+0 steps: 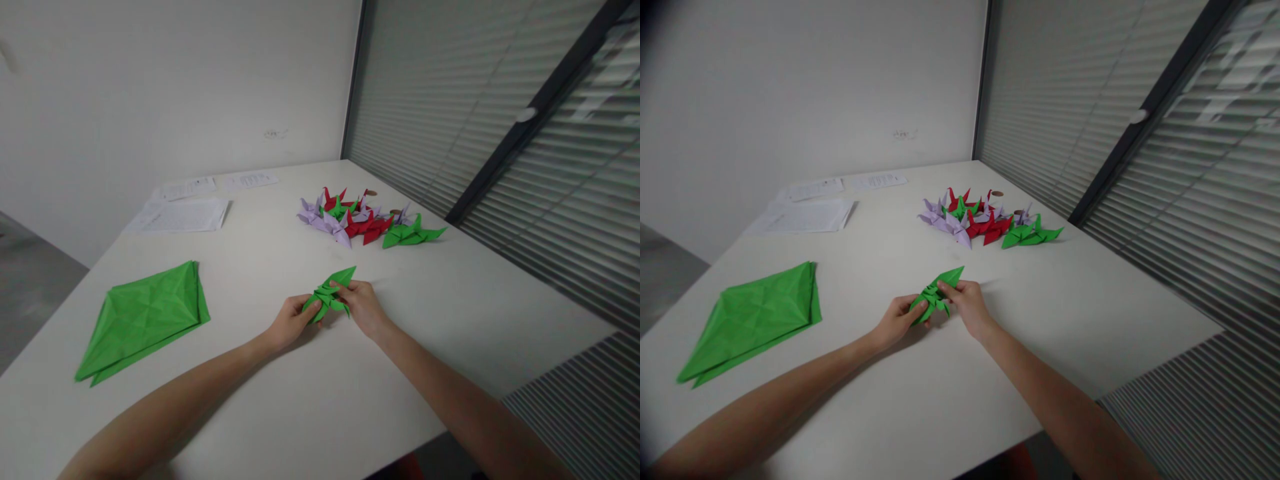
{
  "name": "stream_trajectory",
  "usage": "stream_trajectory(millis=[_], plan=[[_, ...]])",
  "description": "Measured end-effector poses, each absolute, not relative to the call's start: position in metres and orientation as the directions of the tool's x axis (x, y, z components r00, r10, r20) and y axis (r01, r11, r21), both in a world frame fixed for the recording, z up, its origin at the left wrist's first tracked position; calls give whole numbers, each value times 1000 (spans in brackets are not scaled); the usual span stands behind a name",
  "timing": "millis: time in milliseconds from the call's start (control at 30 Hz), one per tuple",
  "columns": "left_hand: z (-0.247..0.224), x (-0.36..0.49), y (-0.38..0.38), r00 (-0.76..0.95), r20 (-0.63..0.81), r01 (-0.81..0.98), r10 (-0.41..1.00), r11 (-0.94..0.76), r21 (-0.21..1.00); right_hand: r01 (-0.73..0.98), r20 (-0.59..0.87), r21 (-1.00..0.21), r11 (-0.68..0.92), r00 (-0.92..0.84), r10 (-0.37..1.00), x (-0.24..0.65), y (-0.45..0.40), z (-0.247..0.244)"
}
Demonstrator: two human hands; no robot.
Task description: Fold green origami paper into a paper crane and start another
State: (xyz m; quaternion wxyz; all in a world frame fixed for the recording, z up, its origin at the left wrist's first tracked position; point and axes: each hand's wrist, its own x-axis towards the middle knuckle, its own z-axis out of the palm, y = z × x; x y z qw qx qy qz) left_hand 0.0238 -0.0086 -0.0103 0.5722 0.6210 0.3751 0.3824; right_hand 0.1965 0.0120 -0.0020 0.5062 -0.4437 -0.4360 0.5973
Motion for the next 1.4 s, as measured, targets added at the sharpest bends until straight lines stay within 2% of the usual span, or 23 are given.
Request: stream_trajectory(millis=[200,333,500,733,1133,1400], plan=[[-8,22,-7,443,61,-16,894,-61,998,-250,-140,-958,-138,-10,990,201,17,-1],[-8,20,-5,454,55,-14,890,-55,998,-336,-202,-921,-198,-23,979,200,19,3],[-9,20,-6,445,37,-26,895,-28,999,-375,-193,-908,-187,-24,981,198,18,4],[-3,20,-9,450,-3,24,893,-8,1000,-295,-206,-926,-234,-122,971,192,10,5],[-12,19,-3,448,52,52,892,-85,995,-280,-98,-957,-69,90,991,190,10,2],[-10,21,-3,417,16,73,909,-52,996,-234,-80,-970,-64,59,995,188,8,0]])
